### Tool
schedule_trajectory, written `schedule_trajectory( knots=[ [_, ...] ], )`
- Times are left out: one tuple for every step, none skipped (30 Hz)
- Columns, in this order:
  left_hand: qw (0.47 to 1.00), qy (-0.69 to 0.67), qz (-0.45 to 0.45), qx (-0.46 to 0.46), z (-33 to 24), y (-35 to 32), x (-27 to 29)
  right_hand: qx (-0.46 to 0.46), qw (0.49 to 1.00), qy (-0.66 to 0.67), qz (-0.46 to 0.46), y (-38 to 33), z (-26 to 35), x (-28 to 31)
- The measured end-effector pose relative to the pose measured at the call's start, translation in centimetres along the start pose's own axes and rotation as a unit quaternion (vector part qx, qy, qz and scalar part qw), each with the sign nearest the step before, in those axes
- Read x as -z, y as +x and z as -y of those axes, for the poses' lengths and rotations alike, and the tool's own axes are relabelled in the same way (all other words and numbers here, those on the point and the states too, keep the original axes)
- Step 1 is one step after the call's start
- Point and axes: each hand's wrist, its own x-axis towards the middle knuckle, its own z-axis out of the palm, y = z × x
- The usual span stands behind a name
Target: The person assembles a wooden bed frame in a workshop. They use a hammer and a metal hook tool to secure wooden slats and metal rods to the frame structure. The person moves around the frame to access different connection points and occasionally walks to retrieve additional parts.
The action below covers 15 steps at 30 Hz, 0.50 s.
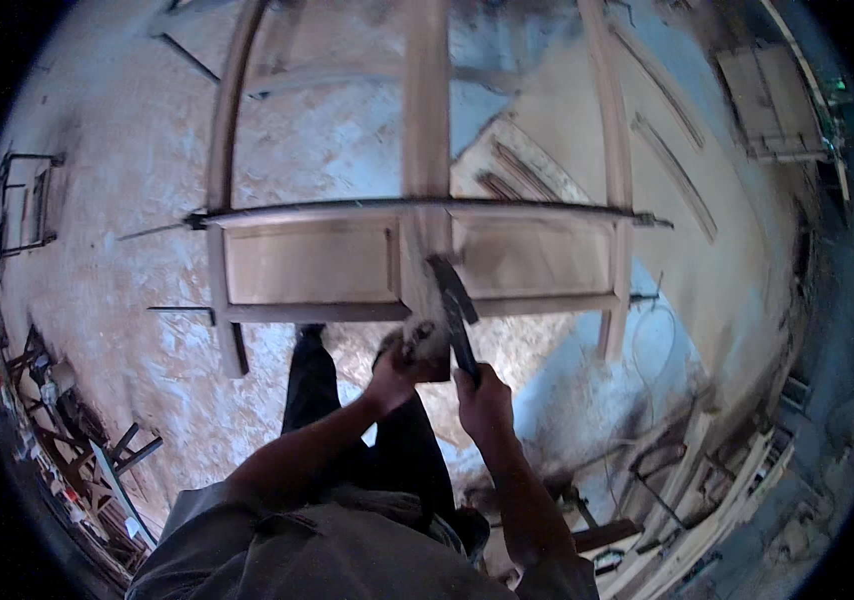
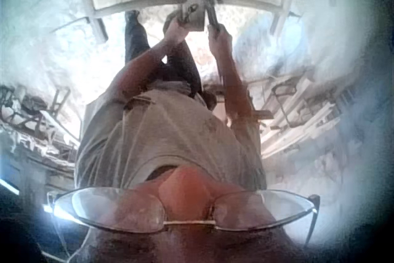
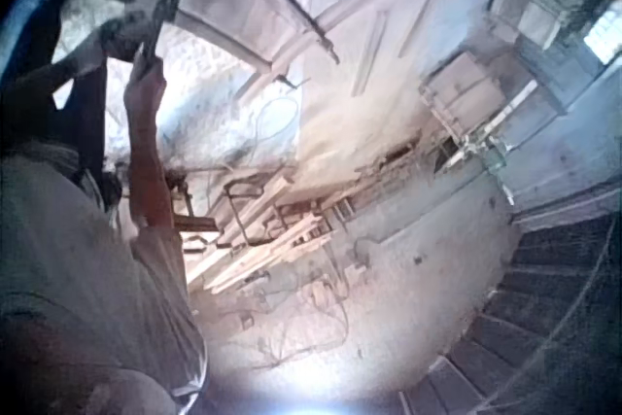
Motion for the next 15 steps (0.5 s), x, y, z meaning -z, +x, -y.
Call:
schedule_trajectory(
  knots=[
    [0.985, 0.170, -0.003, -0.035, 2.2, 0.4, 1.8, -0.019, 1.000, -0.005, 0.005, -0.2, 0.3, 0.0],
    [0.948, 0.315, -0.016, -0.026, 1.7, 0.6, 2.1, -0.037, 0.999, -0.006, 0.009, -0.3, 0.1, -0.1],
    [0.890, 0.456, -0.026, -0.014, 1.0, 0.6, 2.3, 0.010, 1.000, -0.008, -0.018, -0.6, -1.3, -0.4],
    [0.823, 0.565, -0.037, 0.044, -2.0, -0.4, 0.3, 0.051, 0.997, -0.004, -0.050, -1.1, -3.2, -0.9],
    [0.801, 0.596, -0.027, 0.049, -2.5, -0.3, 0.1, 0.048, 0.997, -0.016, -0.061, -1.9, -4.0, -1.1],
    [0.778, 0.625, -0.015, 0.054, -2.2, -0.2, 0.1, 0.041, 0.996, -0.028, -0.075, -2.6, -4.6, -1.2],
    [0.786, 0.617, -0.008, 0.046, -1.0, 0.4, 0.8, 0.016, 0.998, -0.006, -0.066, -3.5, -4.9, -1.3],
    [0.794, 0.607, -0.004, 0.038, -0.1, 0.7, 1.8, -0.005, 0.998, 0.014, -0.055, -4.5, -4.7, -1.3],
    [0.793, 0.608, 0.003, 0.035, -1.2, 0.2, 1.8, -0.040, 0.998, 0.013, -0.040, -5.5, -4.4, -1.3],
    [0.756, 0.654, 0.036, 0.017, 0.0, 0.4, 3.8, -0.068, 0.997, 0.011, -0.022, -6.2, -3.4, -1.4],
    [0.765, 0.642, 0.052, 0.004, -2.5, -0.6, 2.5, -0.080, 0.996, 0.040, -0.026, -7.2, -2.7, -1.2],
    [0.773, 0.631, 0.066, -0.005, -5.4, -2.3, 1.4, -0.091, 0.993, 0.070, -0.027, -8.4, -1.9, -1.4],
    [0.756, 0.645, 0.099, -0.045, -5.2, -2.4, 2.8, -0.098, 0.992, 0.082, -0.026, -9.1, -1.2, -1.7],
    [0.736, 0.658, 0.132, -0.084, -4.6, -2.7, 4.6, -0.092, 0.988, 0.119, -0.032, -9.8, -0.4, -2.4],
    [0.743, 0.657, 0.117, -0.046, -4.4, -2.9, 5.8, -0.102, 0.979, 0.169, -0.048, -10.2, -0.3, -3.3]
  ],
)
